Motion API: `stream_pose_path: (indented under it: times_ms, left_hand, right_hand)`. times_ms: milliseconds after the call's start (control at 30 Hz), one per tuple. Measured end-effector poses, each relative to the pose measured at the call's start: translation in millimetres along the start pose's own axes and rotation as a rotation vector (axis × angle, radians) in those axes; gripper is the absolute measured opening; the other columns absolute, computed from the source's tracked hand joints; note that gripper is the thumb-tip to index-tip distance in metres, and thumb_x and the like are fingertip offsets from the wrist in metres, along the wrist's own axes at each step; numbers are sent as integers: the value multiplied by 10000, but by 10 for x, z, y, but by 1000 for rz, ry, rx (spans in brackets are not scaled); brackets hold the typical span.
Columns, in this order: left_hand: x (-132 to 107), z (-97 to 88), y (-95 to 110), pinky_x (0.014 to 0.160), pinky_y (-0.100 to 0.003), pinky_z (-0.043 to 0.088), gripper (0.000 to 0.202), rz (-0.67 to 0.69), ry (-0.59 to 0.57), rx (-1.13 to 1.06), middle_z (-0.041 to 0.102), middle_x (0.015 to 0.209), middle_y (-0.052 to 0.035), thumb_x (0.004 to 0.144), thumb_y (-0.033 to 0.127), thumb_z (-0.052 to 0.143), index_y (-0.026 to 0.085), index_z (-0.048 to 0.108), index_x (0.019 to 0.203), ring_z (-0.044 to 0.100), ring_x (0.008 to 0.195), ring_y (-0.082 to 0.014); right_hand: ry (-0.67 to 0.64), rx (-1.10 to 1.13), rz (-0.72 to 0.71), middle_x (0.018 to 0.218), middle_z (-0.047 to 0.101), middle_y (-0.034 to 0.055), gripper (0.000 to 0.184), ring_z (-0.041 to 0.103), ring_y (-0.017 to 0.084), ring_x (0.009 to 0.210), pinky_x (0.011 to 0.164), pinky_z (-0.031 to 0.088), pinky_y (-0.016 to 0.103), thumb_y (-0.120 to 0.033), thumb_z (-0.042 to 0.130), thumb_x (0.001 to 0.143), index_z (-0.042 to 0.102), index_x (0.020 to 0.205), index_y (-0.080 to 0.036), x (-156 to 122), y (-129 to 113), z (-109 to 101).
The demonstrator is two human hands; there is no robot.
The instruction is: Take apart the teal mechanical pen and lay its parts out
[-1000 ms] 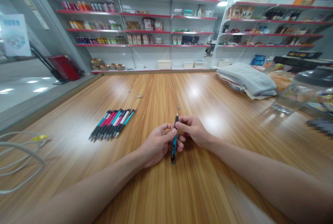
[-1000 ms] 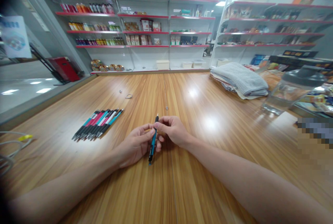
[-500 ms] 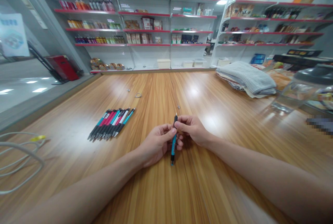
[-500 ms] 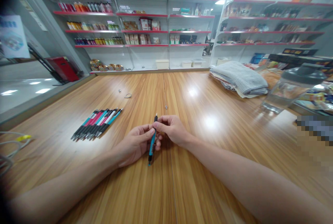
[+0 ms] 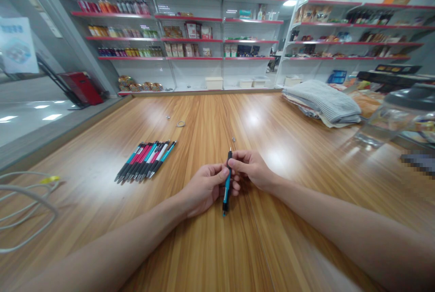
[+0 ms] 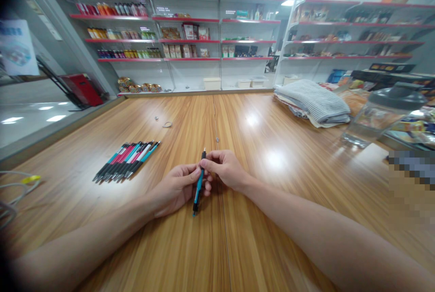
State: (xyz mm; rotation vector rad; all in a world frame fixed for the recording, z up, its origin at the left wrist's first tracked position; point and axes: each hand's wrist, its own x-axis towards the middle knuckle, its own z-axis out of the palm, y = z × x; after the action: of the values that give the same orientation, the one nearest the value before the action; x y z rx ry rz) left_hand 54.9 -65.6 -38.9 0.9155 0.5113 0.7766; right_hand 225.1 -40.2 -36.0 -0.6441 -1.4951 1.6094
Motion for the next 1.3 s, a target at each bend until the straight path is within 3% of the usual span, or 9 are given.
stream_pose_path:
  times_ms: [333, 1033, 1300]
  left_hand:
    - [-10, 46, 40, 713, -307, 521, 228, 6, 62, 2, 657, 834, -106, 830, 300, 657, 94, 604, 912, 642, 723, -164]
    - [2, -11, 14, 750, -296, 508, 208, -27, 3, -3, 652, 850, -119, 901, 262, 551, 62, 610, 901, 648, 753, -163]
    - [2, 15, 25, 728, -301, 514, 149, -17, 61, 4, 638, 840, -95, 870, 223, 599, 78, 597, 904, 632, 732, -150]
  right_hand:
    - [40, -42, -15, 549, 566, -27, 312, 551, 81, 427, 372, 398, 162, -416, 657, 823, 553, 761, -129, 11, 9, -14]
    - [57, -76, -4, 529, 543, -35, 317, 506, 62, 427, 398, 357, 162, -405, 683, 797, 566, 716, -122, 8, 8, -26]
    - [65, -90, -28, 559, 552, -21, 306, 505, 64, 473, 428, 355, 168, -408, 673, 807, 587, 746, -121, 17, 27, -37]
